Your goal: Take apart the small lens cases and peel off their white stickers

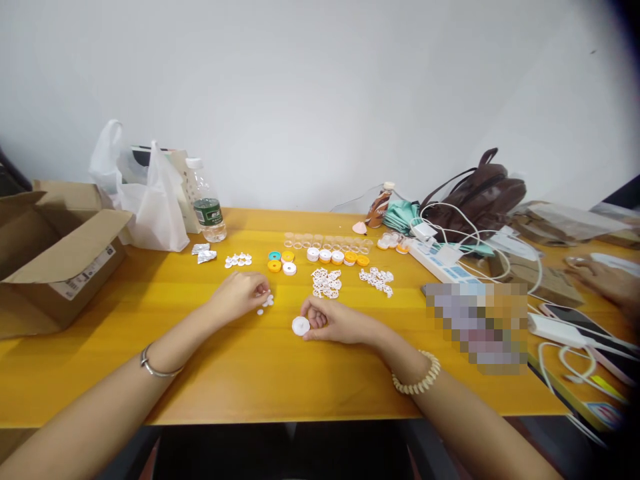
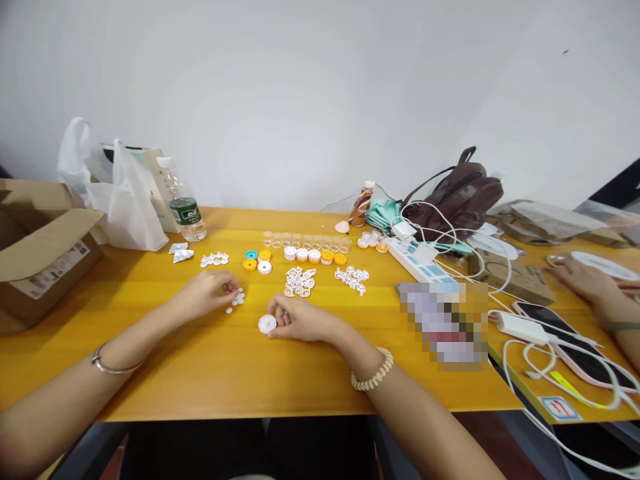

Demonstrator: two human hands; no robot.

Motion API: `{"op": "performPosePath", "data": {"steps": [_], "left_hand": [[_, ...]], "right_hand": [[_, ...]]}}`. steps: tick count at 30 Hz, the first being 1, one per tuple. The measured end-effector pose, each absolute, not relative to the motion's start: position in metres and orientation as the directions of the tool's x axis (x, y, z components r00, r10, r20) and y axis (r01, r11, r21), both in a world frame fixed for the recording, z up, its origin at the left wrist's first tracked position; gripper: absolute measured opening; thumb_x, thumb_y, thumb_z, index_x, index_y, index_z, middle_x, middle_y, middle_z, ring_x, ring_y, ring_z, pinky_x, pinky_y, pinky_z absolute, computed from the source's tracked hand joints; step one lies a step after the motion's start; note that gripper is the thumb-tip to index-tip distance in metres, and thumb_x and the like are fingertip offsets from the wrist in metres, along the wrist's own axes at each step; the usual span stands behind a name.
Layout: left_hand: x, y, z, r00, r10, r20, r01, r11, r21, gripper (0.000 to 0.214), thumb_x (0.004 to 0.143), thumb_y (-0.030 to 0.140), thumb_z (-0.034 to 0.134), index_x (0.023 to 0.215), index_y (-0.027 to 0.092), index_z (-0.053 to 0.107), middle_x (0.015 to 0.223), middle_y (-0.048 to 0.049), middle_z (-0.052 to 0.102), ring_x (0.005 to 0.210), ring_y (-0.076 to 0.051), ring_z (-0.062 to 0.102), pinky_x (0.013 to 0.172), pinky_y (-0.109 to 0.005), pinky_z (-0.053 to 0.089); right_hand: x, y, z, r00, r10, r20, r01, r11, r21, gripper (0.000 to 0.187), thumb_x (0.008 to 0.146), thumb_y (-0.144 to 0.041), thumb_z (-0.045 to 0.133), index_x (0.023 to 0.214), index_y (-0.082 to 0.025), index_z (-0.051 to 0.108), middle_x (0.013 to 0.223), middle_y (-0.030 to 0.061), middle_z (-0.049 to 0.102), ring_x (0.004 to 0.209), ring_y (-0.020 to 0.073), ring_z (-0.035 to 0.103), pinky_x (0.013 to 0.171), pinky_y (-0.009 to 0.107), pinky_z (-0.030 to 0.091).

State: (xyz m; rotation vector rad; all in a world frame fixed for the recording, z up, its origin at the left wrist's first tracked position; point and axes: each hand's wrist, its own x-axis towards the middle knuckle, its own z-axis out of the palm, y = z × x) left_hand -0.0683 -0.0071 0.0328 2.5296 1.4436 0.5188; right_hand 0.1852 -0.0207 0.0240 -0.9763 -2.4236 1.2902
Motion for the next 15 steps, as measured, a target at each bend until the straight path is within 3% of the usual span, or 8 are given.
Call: {"op": "performPosePath", "data": {"steps": [4, 9, 15], "left_hand": [[-0.055, -0.02, 0.033, 0.598, 0.748, 0.288, 0.69, -0.663, 0.291, 0.016, 0.084, 0.03, 0.05, 0.087, 0.017, 0.06, 0.08, -0.0033, 0.062, 0.075, -0.015, 0.057, 0.07, -0.026, 0.041], [-0.033, -0.039, 0.029, 0.756, 0.593, 0.278, 0.536, -0.804, 0.257, 0.021, 0.087, 0.033, 0.047, 0.098, 0.019, 0.059, 0.092, -0.0052, 0.06, 0.086, -0.017, 0.055, 0.077, -0.029, 0.04], [-0.022, -0.041, 0.018, 0.736, 0.628, 0.253, 0.523, -0.765, 0.375, 0.018, 0.087, 0.031, 0.05, 0.093, 0.019, 0.062, 0.088, -0.004, 0.06, 0.082, -0.015, 0.056, 0.075, -0.026, 0.04]], "right_hand": [[0.185, -0.02, 0.022, -0.735, 0.669, -0.107, 0.467, 0.386, -0.795, 0.04, 0.069, -0.033, 0.069, 0.099, -0.019, 0.045, 0.072, -0.005, 0.047, 0.063, 0.0093, 0.046, 0.057, 0.021, 0.037], [0.183, -0.019, 0.02, -0.74, 0.665, -0.101, 0.481, 0.418, -0.771, 0.03, 0.072, -0.034, 0.066, 0.091, -0.018, 0.049, 0.068, -0.0053, 0.046, 0.06, 0.0083, 0.043, 0.054, 0.02, 0.034], [0.181, -0.017, 0.021, -0.752, 0.653, -0.094, 0.46, 0.417, -0.784, 0.031, 0.072, -0.039, 0.067, 0.087, -0.018, 0.05, 0.065, -0.0061, 0.043, 0.058, 0.0076, 0.04, 0.053, 0.02, 0.032]]}}
